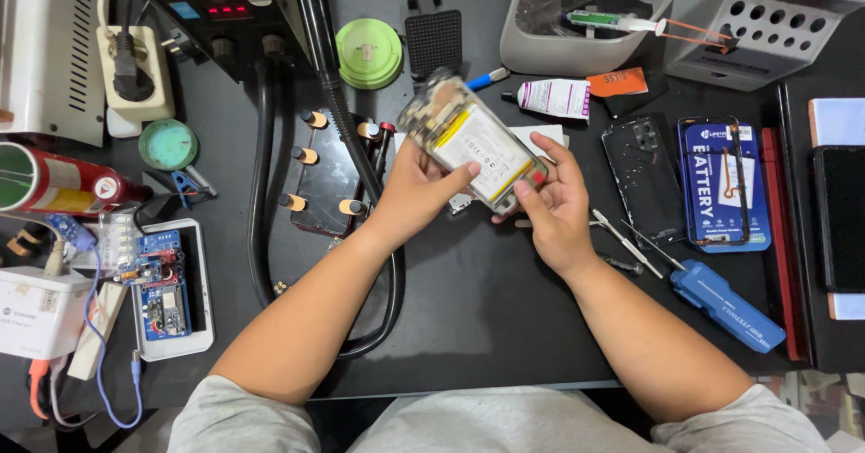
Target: The person assembles a smartphone by installing a battery, connecting ribbon cables, and placing the back cover. They handle the motherboard, battery, and casing components on a cluttered workbench.
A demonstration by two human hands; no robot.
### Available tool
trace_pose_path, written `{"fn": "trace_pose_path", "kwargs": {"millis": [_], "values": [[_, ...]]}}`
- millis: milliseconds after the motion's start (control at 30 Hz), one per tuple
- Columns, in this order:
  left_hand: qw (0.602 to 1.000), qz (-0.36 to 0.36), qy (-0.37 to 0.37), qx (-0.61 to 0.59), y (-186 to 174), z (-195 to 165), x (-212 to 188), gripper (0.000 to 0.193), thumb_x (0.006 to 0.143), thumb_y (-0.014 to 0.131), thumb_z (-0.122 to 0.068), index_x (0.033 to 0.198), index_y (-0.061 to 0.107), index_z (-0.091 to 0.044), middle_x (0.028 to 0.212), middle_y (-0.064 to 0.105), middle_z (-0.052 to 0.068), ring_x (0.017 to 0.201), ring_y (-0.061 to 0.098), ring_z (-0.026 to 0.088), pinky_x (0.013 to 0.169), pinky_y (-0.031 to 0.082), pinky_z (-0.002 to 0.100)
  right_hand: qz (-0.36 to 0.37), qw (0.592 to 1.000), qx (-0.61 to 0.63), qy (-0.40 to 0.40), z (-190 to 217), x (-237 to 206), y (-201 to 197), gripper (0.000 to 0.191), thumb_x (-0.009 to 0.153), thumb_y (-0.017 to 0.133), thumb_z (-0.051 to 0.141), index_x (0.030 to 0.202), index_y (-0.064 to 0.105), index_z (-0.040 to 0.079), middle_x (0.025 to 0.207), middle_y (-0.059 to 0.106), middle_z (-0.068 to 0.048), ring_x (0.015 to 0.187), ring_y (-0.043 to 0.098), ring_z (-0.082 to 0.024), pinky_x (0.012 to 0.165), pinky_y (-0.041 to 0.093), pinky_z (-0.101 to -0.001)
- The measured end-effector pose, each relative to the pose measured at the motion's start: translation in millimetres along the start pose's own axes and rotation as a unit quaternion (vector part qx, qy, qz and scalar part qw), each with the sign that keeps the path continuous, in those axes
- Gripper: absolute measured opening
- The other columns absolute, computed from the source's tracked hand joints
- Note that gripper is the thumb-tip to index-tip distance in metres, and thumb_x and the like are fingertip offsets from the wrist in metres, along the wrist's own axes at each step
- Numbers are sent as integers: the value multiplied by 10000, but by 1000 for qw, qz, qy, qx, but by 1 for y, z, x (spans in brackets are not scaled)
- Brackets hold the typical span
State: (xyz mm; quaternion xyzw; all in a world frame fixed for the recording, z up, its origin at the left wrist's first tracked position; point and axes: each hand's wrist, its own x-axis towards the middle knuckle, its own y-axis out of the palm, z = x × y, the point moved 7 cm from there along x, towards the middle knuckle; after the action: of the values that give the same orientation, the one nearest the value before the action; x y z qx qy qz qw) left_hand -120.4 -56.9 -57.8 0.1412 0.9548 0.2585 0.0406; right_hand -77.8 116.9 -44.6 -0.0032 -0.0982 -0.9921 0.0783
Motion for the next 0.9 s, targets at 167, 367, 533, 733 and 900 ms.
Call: {"fn": "trace_pose_path", "kwargs": {"millis": [167,367,533,733,900], "values": [[1000,-14,-4,-1,-2,1,-3,448,924,720,14,1317,506,45,1226,668,135,1098,717,207,869,667,359,-3,1000,8,-4,-1,2,-1,589,1048,531,43,1573,265,37,1353,596,-199,1098,689,-243,783,647,-376],[995,-93,40,-10,-30,-19,-7,392,966,712,-6,1318,556,68,1224,688,167,1093,703,225,936,605,371,11,995,-13,-95,5,-5,-4,614,1069,539,45,1586,212,106,1343,544,-190,1118,671,-253,823,641,-374],[983,-95,86,-129,-45,-23,-6,382,951,706,0,1301,554,25,1220,686,131,1139,692,225,1020,570,389,-1,992,-39,-117,4,-8,-6,596,1068,586,44,1567,269,115,1322,538,-181,1055,652,-233,840,621,-374],[992,-2,22,124,-16,-5,-14,403,978,732,-37,1348,600,52,1266,695,118,1152,680,186,1018,562,339,40,997,15,-70,6,-4,6,668,1027,612,92,1564,216,126,1414,535,-185,1157,644,-223,805,621,-356],[992,36,-23,115,2,-6,-11,485,921,761,-92,1344,545,5,1239,669,70,1133,639,158,990,547,327,9,999,41,26,0,1,4,562,1020,598,80,1475,271,110,1194,658,-166,881,707,-207,680,607,-328]]}}
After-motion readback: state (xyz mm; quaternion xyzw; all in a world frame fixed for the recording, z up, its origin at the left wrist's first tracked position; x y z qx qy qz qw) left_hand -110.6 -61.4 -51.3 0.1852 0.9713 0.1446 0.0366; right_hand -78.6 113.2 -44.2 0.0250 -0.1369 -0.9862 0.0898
